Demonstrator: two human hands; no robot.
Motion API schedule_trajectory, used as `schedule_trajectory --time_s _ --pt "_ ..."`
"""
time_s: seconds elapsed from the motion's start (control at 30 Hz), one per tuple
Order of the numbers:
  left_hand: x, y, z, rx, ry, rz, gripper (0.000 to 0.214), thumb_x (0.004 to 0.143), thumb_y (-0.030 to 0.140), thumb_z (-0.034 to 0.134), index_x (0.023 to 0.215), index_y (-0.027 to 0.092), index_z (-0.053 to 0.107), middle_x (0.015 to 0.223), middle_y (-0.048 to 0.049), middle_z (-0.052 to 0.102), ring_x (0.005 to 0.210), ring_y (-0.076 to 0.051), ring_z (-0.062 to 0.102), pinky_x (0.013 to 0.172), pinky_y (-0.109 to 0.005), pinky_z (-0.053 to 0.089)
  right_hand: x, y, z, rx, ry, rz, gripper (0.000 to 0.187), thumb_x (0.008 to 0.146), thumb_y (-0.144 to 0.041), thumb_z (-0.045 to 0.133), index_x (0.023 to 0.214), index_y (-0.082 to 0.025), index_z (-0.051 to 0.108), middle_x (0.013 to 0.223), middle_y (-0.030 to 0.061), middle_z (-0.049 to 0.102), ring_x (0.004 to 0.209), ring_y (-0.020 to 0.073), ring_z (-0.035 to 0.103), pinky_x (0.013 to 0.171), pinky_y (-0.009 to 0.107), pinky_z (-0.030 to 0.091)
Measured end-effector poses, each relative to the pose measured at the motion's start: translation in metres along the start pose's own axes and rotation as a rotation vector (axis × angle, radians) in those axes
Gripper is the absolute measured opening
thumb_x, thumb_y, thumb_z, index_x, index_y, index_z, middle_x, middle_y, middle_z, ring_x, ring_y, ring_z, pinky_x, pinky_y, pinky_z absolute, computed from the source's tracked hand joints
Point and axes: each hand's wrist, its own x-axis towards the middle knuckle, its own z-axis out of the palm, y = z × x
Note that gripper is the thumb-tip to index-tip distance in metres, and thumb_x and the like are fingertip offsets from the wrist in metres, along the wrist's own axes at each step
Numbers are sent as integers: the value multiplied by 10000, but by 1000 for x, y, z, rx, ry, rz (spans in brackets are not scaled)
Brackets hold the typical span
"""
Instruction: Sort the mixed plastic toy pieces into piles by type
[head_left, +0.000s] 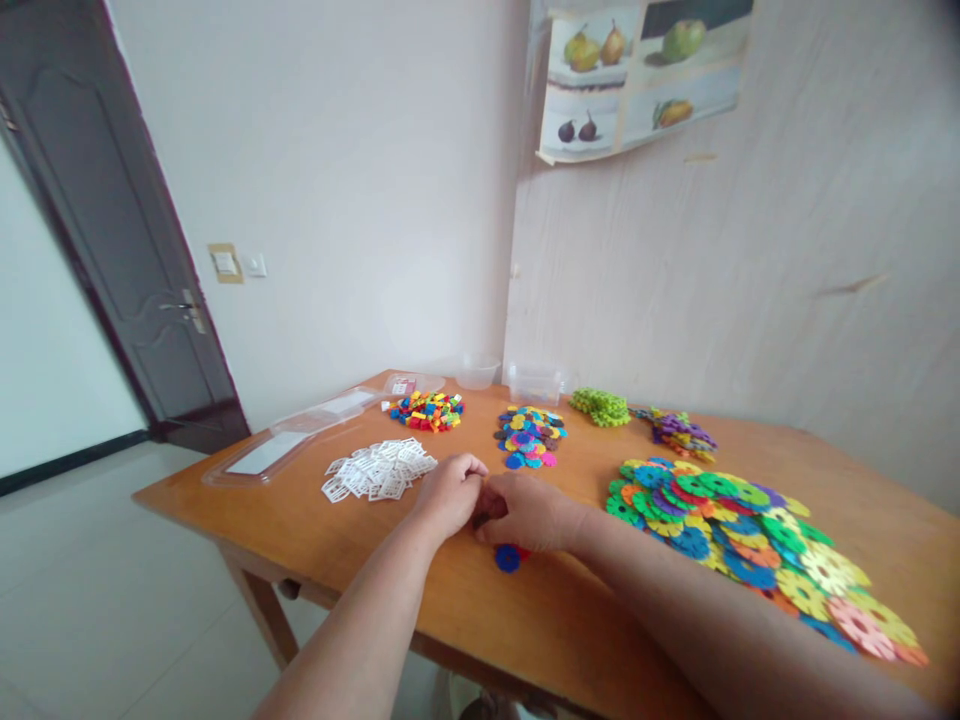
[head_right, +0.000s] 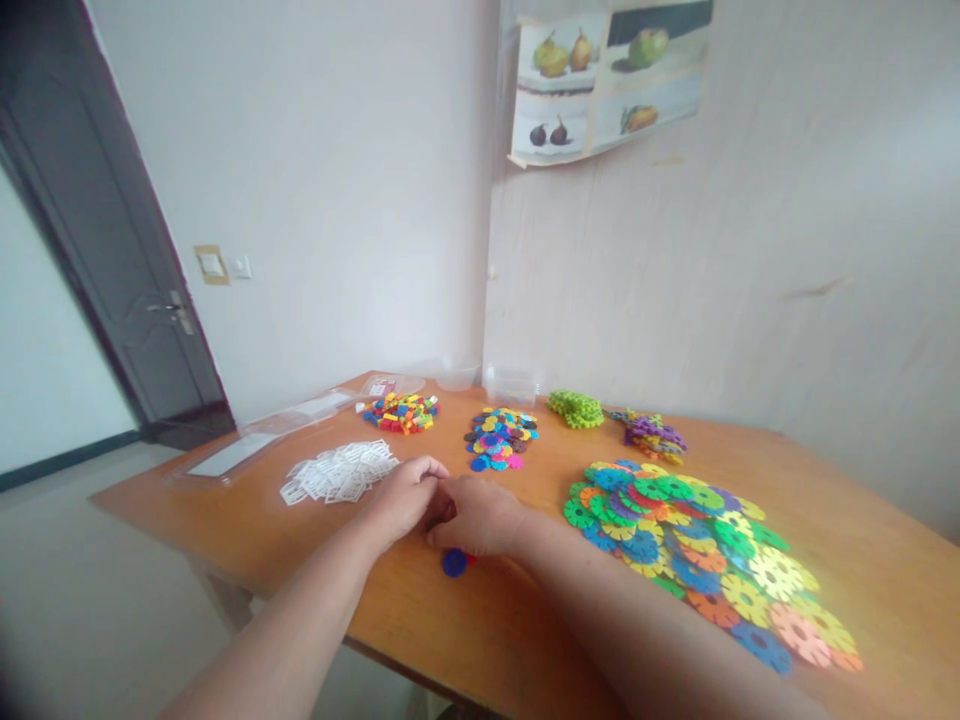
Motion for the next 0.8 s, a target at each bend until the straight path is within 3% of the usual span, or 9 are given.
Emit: schedule_trajectory --time_s 0.17,0.27,0.33,0.43,0.57,0.67,0.8 --pt "0 -2 1 -2 -19 24 223 787 209 494 883 245 692 887 -5 740 835 -163 646 717 -242 453 6 5 4 94 -32 57 157 621 -229 719 727 -181 613 656 -37 625 579 101 536 494 187 362" --pt "1 -3 2 19 -15 48 216 784 207 493 874 247 685 938 -4 736 875 -162 641 731 -237 449 7 10 2 233 14 82 129 613 -162 683 715 -174 605 617 -44 598 542 89 514 462 177 355" --pt "2 -4 2 41 -6 58 211 775 197 505 879 239 684 957 -11 731 894 -163 635 746 -235 445 8 14 -5 371 97 132 132 618 -133 657 728 -174 597 589 -47 583 513 85 501 434 172 348" --pt "2 -5 3 67 4 58 196 778 200 516 885 231 677 945 -12 726 881 -159 628 742 -230 439 13 22 -23 694 342 256 153 630 -97 642 730 -177 559 581 -37 582 491 89 517 427 177 391" --pt "2 -5 3 61 -7 41 191 773 202 521 890 227 670 928 -8 722 854 -154 624 717 -226 432 14 36 -47 907 606 321 175 695 -69 589 786 -198 512 693 -7 625 606 100 609 579 212 521" --pt "1 -4 2 47 -13 26 191 767 197 526 889 225 670 926 -8 721 852 -155 623 712 -226 430 6 42 -53 855 592 344 160 697 -85 607 798 -189 542 662 -7 613 580 107 595 526 209 492" --pt "1 -2 1 38 -15 25 190 767 194 527 886 226 671 913 -9 717 852 -159 623 725 -234 435 -11 30 -50 520 304 219 89 710 -163 631 797 -166 609 638 -25 583 528 86 517 443 185 361"
